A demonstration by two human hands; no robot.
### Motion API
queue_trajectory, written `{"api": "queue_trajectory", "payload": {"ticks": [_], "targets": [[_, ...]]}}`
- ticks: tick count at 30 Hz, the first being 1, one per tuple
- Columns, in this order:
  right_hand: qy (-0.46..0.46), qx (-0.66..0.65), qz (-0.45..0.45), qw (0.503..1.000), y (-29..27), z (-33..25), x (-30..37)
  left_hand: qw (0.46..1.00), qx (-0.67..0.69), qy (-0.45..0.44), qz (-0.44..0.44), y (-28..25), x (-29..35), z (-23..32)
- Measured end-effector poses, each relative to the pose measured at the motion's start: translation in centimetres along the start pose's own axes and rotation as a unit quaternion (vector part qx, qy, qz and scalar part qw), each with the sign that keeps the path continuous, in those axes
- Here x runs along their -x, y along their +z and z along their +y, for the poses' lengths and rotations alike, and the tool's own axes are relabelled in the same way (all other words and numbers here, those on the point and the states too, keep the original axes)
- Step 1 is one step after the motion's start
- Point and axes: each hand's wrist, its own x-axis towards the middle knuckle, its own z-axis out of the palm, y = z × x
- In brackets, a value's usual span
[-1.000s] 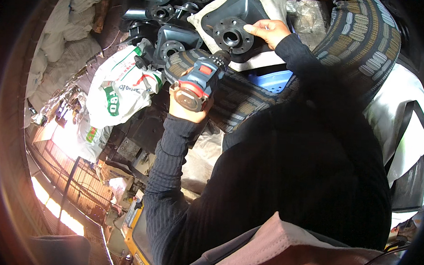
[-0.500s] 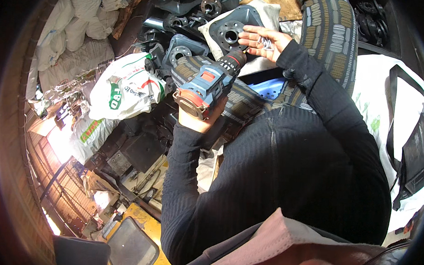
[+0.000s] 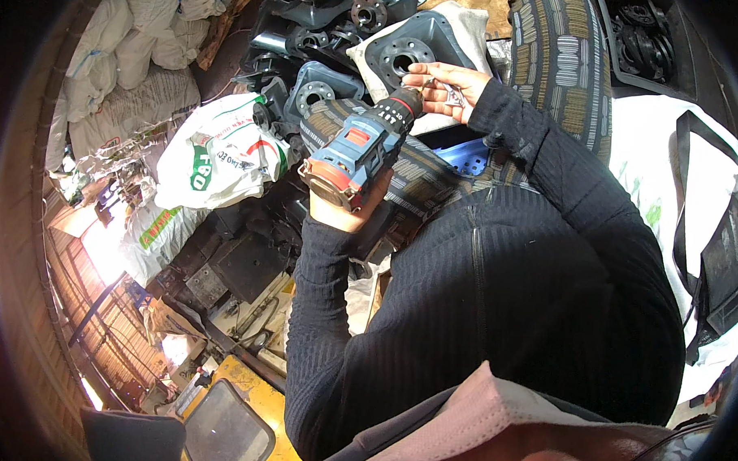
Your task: The person uses a cordless drill to fasten screws into black plastic parts placed on a workbench. They repeatedly pick up parts, align them, and drive screws, then set the parts aside.
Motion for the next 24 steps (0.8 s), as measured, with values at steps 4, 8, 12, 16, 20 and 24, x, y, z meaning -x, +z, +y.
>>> {"api": "queue_trajectory", "payload": {"ticks": [4, 8, 12, 16, 20, 24], "targets": [[0.014, 0.002, 0.025, 1.0, -0.3, 0.4, -0.3, 0.995, -0.073, 0.057, -0.021, 0.0, -0.8, -0.2], [0.015, 0.048, 0.072, 0.996, 0.5, 0.3, 0.0, 0.991, -0.108, 0.085, 0.004, 0.4, -1.4, -0.5], [-0.003, 0.053, 0.081, 0.995, -4.8, 0.4, -0.9, 0.996, -0.067, 0.034, -0.05, -0.3, -2.0, -1.0], [-0.086, 0.121, 0.164, 0.975, -6.9, -1.2, -0.8, 0.997, -0.039, -0.013, -0.069, 0.1, -2.8, -2.5], [-0.212, 0.296, 0.301, 0.881, -6.7, -0.1, -5.4, 0.995, 0.02, -0.059, -0.082, 1.2, -4.5, -3.7], [-0.133, 0.377, 0.299, 0.866, -7.0, 0.1, -6.9, 0.987, -0.051, -0.061, -0.143, 1.6, -6.0, -4.5]]}}
